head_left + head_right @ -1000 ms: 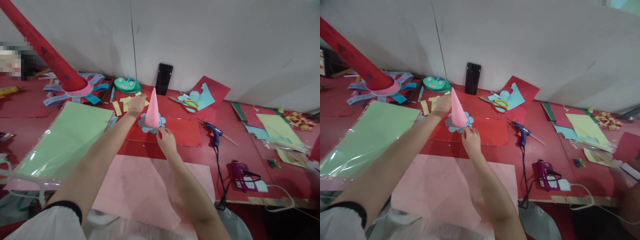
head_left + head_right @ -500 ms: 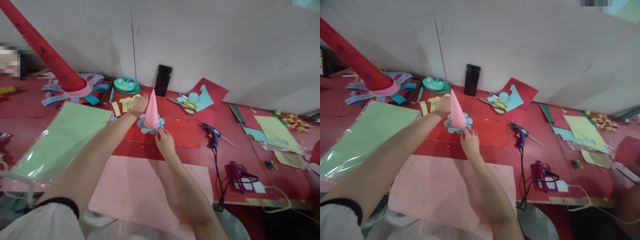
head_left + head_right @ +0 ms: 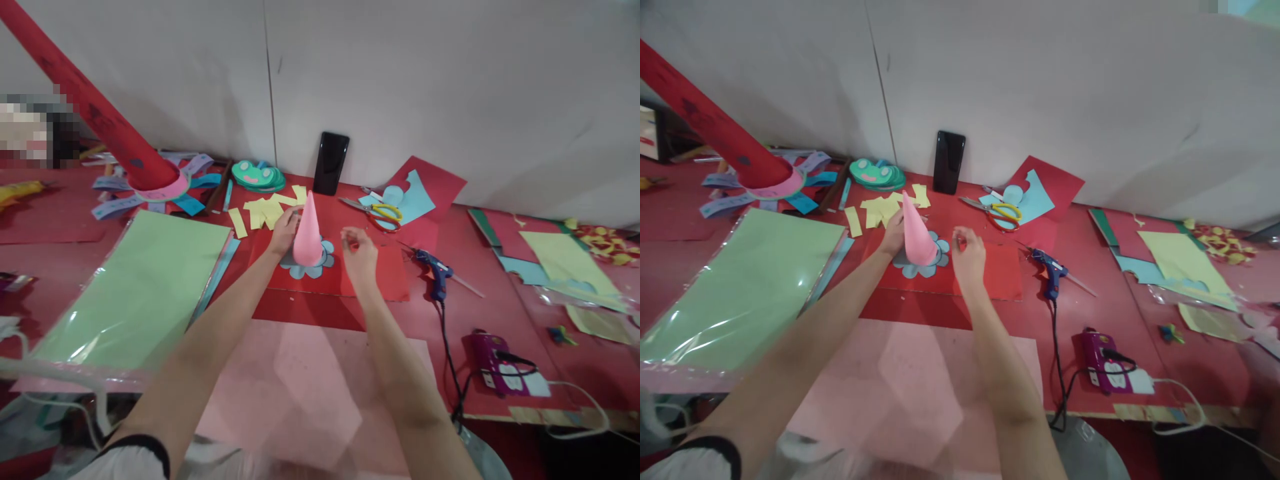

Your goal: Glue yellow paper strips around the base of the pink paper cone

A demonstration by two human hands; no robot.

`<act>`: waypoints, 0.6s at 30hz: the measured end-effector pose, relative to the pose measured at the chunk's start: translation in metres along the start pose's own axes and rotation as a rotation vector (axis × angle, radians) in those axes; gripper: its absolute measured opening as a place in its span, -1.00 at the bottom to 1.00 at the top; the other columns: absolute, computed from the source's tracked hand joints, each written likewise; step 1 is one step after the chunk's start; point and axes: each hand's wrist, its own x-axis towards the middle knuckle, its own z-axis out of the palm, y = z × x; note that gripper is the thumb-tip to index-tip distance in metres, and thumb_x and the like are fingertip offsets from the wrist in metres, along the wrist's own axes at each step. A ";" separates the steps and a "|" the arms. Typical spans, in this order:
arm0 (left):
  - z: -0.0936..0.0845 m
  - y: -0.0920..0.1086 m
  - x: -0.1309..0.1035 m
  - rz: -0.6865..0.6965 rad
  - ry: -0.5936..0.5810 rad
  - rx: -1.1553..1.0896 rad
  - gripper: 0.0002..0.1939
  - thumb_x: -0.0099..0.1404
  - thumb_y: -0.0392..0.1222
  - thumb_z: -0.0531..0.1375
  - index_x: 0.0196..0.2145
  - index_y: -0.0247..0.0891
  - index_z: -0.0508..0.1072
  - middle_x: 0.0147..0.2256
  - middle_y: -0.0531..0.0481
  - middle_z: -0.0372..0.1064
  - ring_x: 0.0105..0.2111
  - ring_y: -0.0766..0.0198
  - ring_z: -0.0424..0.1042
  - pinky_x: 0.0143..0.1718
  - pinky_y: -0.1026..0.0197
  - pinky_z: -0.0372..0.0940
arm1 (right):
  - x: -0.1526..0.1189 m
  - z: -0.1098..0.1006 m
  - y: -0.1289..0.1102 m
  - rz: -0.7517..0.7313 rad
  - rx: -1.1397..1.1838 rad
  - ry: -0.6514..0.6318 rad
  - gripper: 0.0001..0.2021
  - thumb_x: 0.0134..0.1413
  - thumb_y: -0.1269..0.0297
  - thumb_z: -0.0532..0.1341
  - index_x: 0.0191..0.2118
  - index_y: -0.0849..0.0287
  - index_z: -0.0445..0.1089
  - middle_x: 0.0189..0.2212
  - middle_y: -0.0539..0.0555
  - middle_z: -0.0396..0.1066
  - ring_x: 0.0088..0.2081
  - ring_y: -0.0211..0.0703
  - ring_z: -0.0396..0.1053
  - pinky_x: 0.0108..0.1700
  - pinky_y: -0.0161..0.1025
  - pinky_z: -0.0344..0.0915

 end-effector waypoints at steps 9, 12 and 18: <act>0.001 0.015 -0.012 -0.130 -0.026 -0.036 -0.71 0.27 -0.10 0.08 -0.12 -0.26 0.43 -0.39 -0.04 0.48 -0.35 0.19 0.48 -0.33 0.18 0.36 | 0.141 0.047 0.055 0.071 -0.137 -0.131 -0.53 -0.02 0.16 0.34 -0.02 0.30 0.34 -0.12 0.25 0.46 -0.04 -0.02 0.39 0.05 -0.10 0.25; 0.001 0.018 -0.013 -0.129 -0.040 -0.011 -0.73 0.29 -0.10 0.06 -0.14 -0.22 0.45 -0.39 -0.04 0.50 -0.34 0.16 0.48 -0.33 0.16 0.37 | 0.167 0.063 0.061 0.063 -0.155 -0.143 -0.43 -0.02 0.09 0.34 0.07 0.29 0.29 -0.06 0.25 0.45 0.04 0.02 0.35 0.11 -0.07 0.20; 0.002 0.020 -0.012 -0.165 -0.027 -0.014 -0.75 0.30 -0.15 0.06 -0.15 -0.22 0.45 -0.43 -0.02 0.51 -0.36 0.17 0.50 -0.29 0.16 0.38 | 0.190 0.096 0.057 0.123 -0.140 -0.301 -0.37 -0.03 -0.06 0.32 0.08 0.26 0.30 -0.02 0.27 0.46 0.04 0.09 0.37 0.08 0.01 0.24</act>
